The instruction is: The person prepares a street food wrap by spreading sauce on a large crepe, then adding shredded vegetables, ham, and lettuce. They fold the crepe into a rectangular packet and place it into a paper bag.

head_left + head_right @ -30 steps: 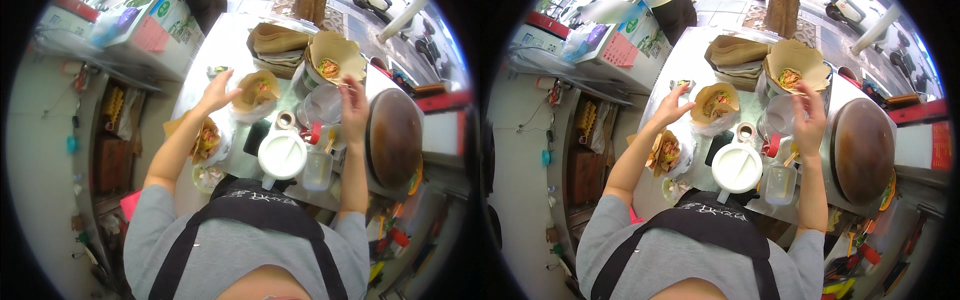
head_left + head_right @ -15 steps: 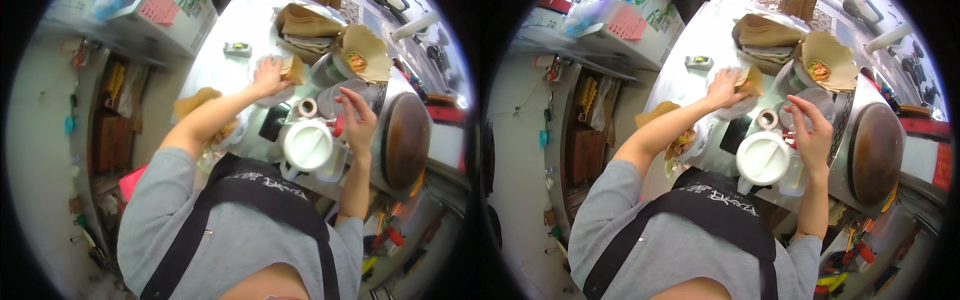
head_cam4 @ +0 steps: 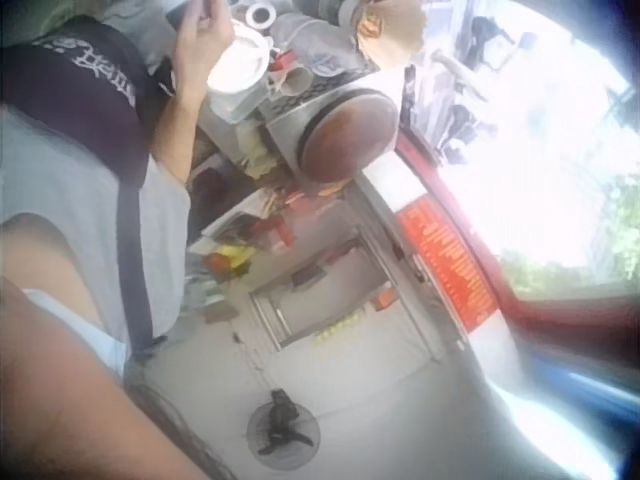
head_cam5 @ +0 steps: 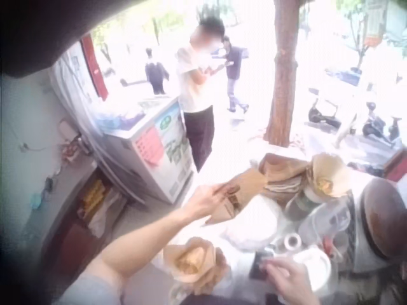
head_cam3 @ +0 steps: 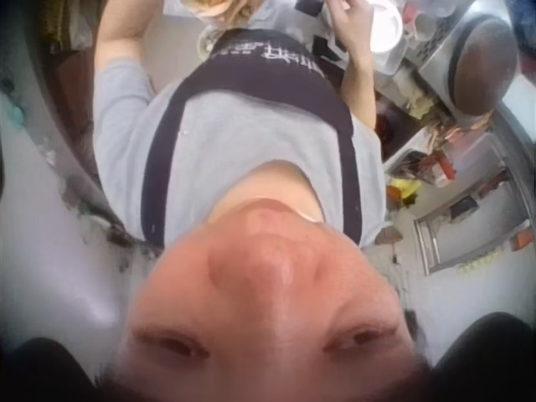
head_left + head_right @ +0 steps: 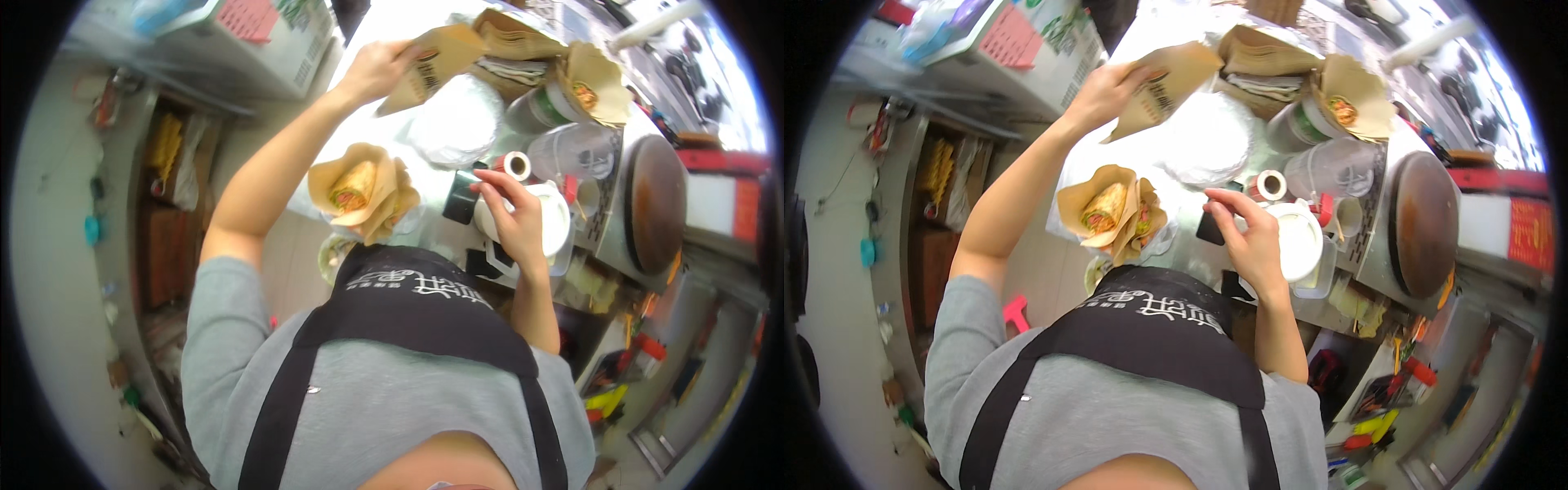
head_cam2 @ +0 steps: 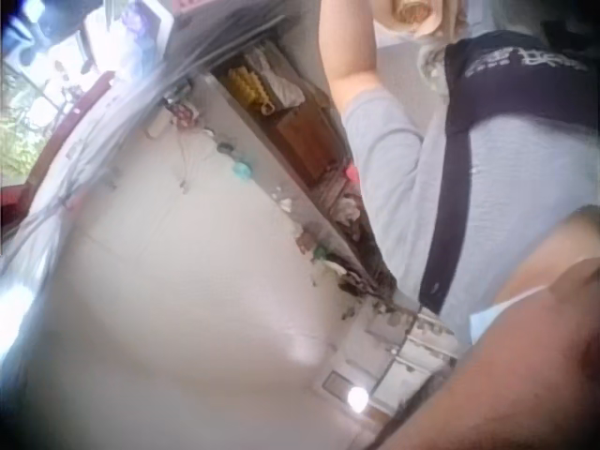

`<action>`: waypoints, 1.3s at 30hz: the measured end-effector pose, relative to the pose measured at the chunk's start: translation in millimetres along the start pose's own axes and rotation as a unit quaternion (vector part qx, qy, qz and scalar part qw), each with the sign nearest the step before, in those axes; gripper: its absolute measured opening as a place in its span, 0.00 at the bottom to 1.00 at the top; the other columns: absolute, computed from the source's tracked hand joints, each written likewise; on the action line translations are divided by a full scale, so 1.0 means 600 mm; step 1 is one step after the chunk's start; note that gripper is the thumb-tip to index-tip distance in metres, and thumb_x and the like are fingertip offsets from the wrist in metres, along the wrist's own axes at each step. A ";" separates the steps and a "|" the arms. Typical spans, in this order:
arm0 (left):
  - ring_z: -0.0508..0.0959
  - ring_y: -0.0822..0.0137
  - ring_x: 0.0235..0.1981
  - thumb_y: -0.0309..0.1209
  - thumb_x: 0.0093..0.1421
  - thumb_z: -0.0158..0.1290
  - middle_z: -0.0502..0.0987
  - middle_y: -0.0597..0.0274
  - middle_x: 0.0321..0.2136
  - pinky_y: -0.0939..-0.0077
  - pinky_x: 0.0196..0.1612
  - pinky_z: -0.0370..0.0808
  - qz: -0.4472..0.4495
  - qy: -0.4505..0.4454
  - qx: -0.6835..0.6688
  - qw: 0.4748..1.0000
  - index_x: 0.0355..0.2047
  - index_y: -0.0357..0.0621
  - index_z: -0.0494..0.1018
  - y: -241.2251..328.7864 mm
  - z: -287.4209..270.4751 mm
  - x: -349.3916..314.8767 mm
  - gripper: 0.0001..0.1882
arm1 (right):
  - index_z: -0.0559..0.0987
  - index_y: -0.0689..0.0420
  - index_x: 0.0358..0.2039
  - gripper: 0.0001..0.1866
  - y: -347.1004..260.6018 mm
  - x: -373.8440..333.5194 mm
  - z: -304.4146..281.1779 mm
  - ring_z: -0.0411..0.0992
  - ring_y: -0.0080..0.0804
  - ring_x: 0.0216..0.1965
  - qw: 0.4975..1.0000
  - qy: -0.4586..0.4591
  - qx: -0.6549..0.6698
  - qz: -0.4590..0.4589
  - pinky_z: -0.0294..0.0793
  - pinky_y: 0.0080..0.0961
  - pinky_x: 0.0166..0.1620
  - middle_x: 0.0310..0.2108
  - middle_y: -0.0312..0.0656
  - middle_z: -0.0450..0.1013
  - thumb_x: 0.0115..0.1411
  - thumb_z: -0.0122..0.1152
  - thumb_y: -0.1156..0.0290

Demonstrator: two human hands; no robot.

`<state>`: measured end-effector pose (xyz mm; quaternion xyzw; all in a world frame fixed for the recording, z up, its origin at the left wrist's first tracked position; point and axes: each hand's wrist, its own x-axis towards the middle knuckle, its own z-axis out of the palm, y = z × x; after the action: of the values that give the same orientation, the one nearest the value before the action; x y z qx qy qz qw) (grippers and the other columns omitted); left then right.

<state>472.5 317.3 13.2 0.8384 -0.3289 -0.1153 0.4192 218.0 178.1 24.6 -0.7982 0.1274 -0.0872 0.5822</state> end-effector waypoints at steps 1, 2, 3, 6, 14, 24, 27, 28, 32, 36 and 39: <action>0.78 0.64 0.32 0.40 0.64 0.45 0.79 0.51 0.31 0.72 0.40 0.72 -0.007 0.001 0.029 1.000 0.43 0.39 0.74 0.004 -0.010 -0.004 0.18 | 0.78 0.63 0.40 0.10 -0.004 0.011 0.000 0.75 0.24 0.35 1.000 0.013 -0.008 -0.011 0.71 0.19 0.40 0.31 0.41 0.78 0.60 0.55 0.74; 0.78 0.64 0.32 0.39 0.64 0.45 0.79 0.50 0.31 0.72 0.40 0.72 -0.003 0.005 0.012 1.000 0.43 0.39 0.74 -0.002 -0.009 -0.005 0.18 | 0.78 0.63 0.40 0.10 -0.011 0.023 -0.008 0.75 0.24 0.35 0.999 0.022 -0.032 -0.030 0.71 0.19 0.40 0.31 0.41 0.78 0.60 0.55 0.74; 0.79 0.64 0.32 0.39 0.64 0.45 0.79 0.50 0.31 0.72 0.39 0.72 0.000 0.009 -0.005 1.000 0.43 0.39 0.74 -0.013 0.005 -0.005 0.17 | 0.78 0.62 0.40 0.10 -0.020 0.035 -0.020 0.75 0.24 0.35 0.997 0.031 -0.055 -0.047 0.71 0.19 0.40 0.31 0.41 0.78 0.60 0.55 0.74; 0.80 0.64 0.32 0.39 0.64 0.45 0.79 0.49 0.30 0.72 0.39 0.73 -0.016 -0.002 -0.056 0.998 0.43 0.38 0.74 -0.023 0.068 0.000 0.17 | 0.78 0.62 0.41 0.10 -0.029 0.070 -0.064 0.74 0.22 0.33 0.997 0.075 -0.004 0.001 0.72 0.19 0.38 0.31 0.40 0.78 0.60 0.55 0.73; 0.76 0.49 0.36 0.36 0.54 0.50 0.77 0.52 0.34 0.60 0.37 0.73 0.053 -0.055 0.071 0.995 0.44 0.57 0.74 -0.022 0.207 0.037 0.16 | 0.77 0.61 0.42 0.11 0.013 0.112 -0.230 0.73 0.19 0.36 0.991 0.120 -0.059 0.001 0.69 0.16 0.42 0.33 0.38 0.77 0.61 0.54 0.72; 0.71 0.53 0.50 0.39 0.57 0.54 0.70 0.50 0.50 0.66 0.52 0.68 0.116 -0.150 0.081 0.979 0.60 0.50 0.60 -0.045 0.165 -0.014 0.31 | 0.77 0.60 0.44 0.12 -0.005 0.091 -0.234 0.73 0.21 0.37 0.995 0.074 -0.056 0.025 0.70 0.19 0.43 0.35 0.38 0.76 0.62 0.52 0.73; 0.71 0.57 0.52 0.34 0.60 0.51 0.70 0.51 0.52 0.69 0.55 0.66 0.057 -0.084 0.052 0.993 0.58 0.44 0.62 -0.039 0.032 -0.077 0.26 | 0.77 0.60 0.44 0.13 -0.029 0.051 -0.143 0.74 0.27 0.38 0.997 -0.031 -0.064 -0.038 0.70 0.23 0.44 0.36 0.40 0.76 0.57 0.56 0.77; 0.71 0.59 0.52 0.34 0.61 0.50 0.71 0.51 0.52 0.70 0.54 0.67 0.015 -0.043 0.085 0.995 0.57 0.43 0.63 -0.069 -0.002 -0.110 0.24 | 0.77 0.59 0.43 0.14 -0.038 0.039 -0.108 0.74 0.31 0.38 0.992 -0.068 -0.083 -0.070 0.70 0.24 0.44 0.36 0.42 0.76 0.53 0.59 0.79; 0.73 0.68 0.49 0.31 0.62 0.49 0.74 0.57 0.48 0.74 0.52 0.68 -0.253 0.089 -0.043 0.962 0.53 0.41 0.68 -0.211 -0.083 -0.261 0.19 | 0.75 0.57 0.39 0.10 0.008 0.002 0.034 0.72 0.40 0.35 0.974 -0.184 -0.121 -0.052 0.71 0.32 0.38 0.31 0.41 0.73 0.55 0.57 0.73; 0.74 0.70 0.46 0.28 0.61 0.50 0.76 0.59 0.45 0.76 0.50 0.70 -0.300 0.059 -0.068 0.950 0.49 0.40 0.72 -0.316 -0.059 -0.374 0.16 | 0.77 0.56 0.40 0.10 0.150 0.001 0.148 0.73 0.45 0.35 0.992 -0.031 -0.084 0.086 0.71 0.33 0.39 0.35 0.48 0.73 0.59 0.52 0.71; 0.76 0.70 0.40 0.29 0.59 0.52 0.78 0.59 0.41 0.76 0.44 0.72 -0.292 0.051 -0.145 0.944 0.46 0.39 0.74 -0.338 0.002 -0.386 0.14 | 0.77 0.56 0.42 0.13 0.248 0.033 0.196 0.74 0.43 0.34 0.985 0.039 -0.109 0.127 0.71 0.32 0.39 0.37 0.48 0.74 0.60 0.51 0.66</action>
<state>388.7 554.5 -164.2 0.8325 -0.0279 -0.2365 0.5002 255.4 235.7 -153.4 -0.8304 0.2589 -0.0292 0.4924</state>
